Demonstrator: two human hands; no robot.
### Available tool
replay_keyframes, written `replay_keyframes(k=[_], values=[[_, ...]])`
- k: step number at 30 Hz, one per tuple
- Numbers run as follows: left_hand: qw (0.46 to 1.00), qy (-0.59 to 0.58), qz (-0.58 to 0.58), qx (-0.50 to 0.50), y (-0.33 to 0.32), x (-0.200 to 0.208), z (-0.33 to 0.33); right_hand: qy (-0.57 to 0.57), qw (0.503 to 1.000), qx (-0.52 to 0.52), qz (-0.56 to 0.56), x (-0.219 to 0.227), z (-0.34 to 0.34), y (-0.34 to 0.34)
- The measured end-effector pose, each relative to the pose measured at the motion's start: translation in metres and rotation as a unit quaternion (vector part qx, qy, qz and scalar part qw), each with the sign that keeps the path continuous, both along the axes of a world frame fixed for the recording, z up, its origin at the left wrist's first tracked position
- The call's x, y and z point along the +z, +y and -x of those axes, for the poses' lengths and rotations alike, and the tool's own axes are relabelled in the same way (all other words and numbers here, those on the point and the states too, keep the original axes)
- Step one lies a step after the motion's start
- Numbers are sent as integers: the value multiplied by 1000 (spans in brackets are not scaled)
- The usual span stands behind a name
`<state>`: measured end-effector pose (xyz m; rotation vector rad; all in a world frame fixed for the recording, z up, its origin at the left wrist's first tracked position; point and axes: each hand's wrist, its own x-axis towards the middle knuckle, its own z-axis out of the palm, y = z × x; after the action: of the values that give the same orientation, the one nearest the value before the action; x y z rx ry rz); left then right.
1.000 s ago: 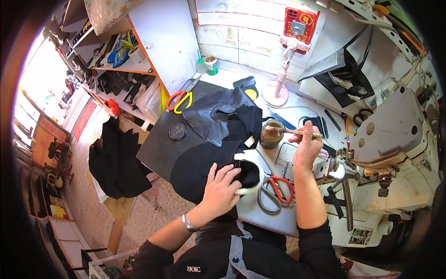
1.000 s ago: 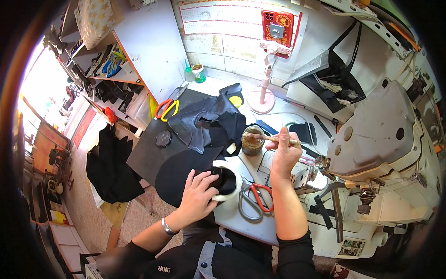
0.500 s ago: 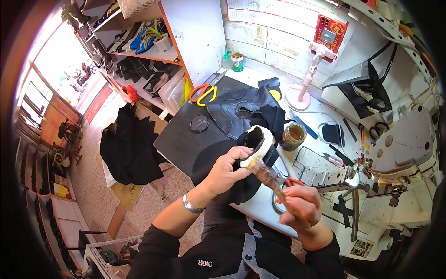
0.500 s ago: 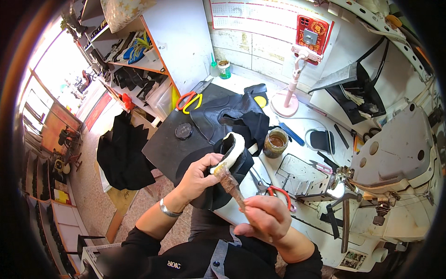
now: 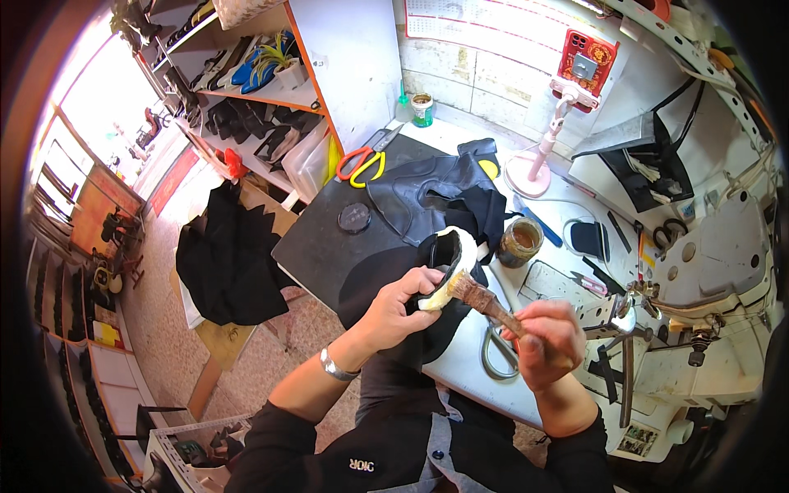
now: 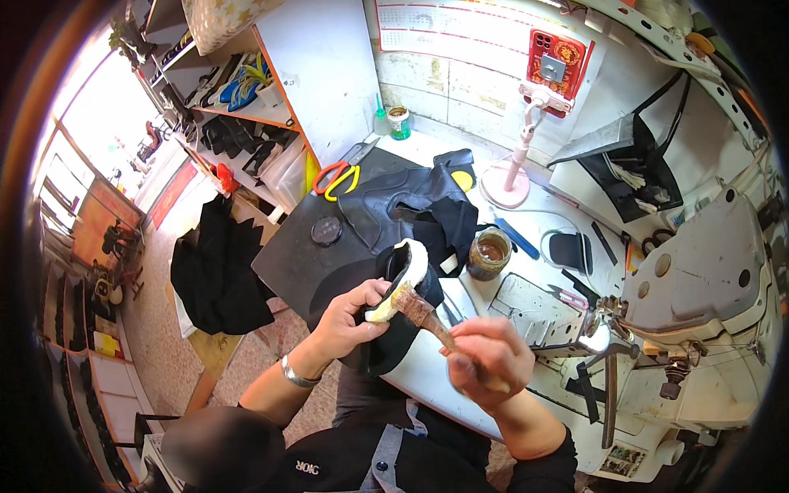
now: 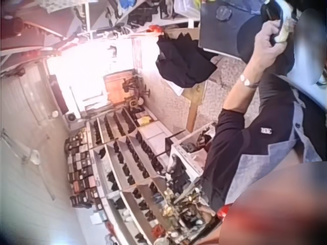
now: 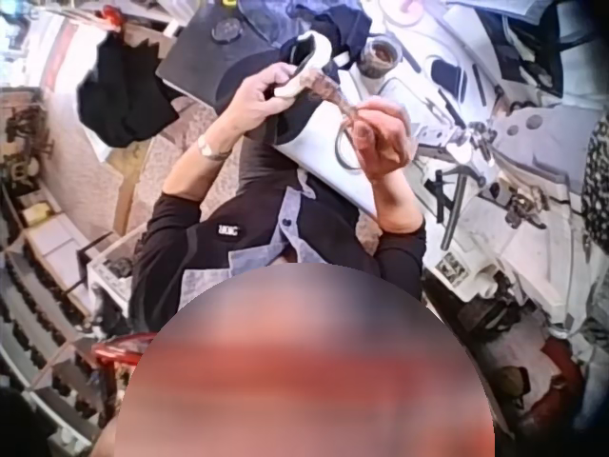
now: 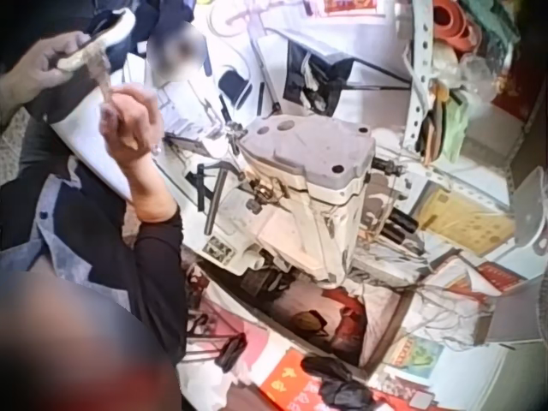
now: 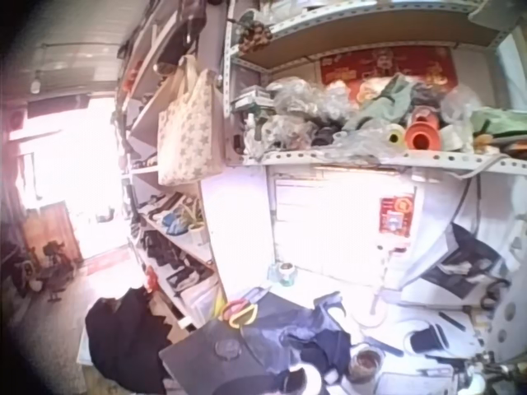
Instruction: The person handles a black shoe, applies a substance to the sole with a brush, then cuts a piece of foam and inserts it into the shoe. The person continues to adjust the foam and apply more substance to the shoe's interior.
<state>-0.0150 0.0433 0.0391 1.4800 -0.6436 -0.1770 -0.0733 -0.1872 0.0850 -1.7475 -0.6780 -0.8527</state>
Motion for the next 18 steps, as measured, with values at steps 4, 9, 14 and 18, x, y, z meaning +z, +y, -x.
replay_keyframes(k=[4, 9, 14, 18], values=[[999, -31, -8, -20, 9, -5, -1, 88, 978, 44, -186, -11, -16, 6], [999, -6, 5, -45, 21, -6, -1, 150, 931, 74, -324, -24, -47, 2], [989, 123, 76, -13, 30, 1, 4, 98, 955, -15, -280, -18, -68, 7], [976, 183, 111, 24, 34, 8, 4, 35, 968, 102, -226, -3, -27, 24]])
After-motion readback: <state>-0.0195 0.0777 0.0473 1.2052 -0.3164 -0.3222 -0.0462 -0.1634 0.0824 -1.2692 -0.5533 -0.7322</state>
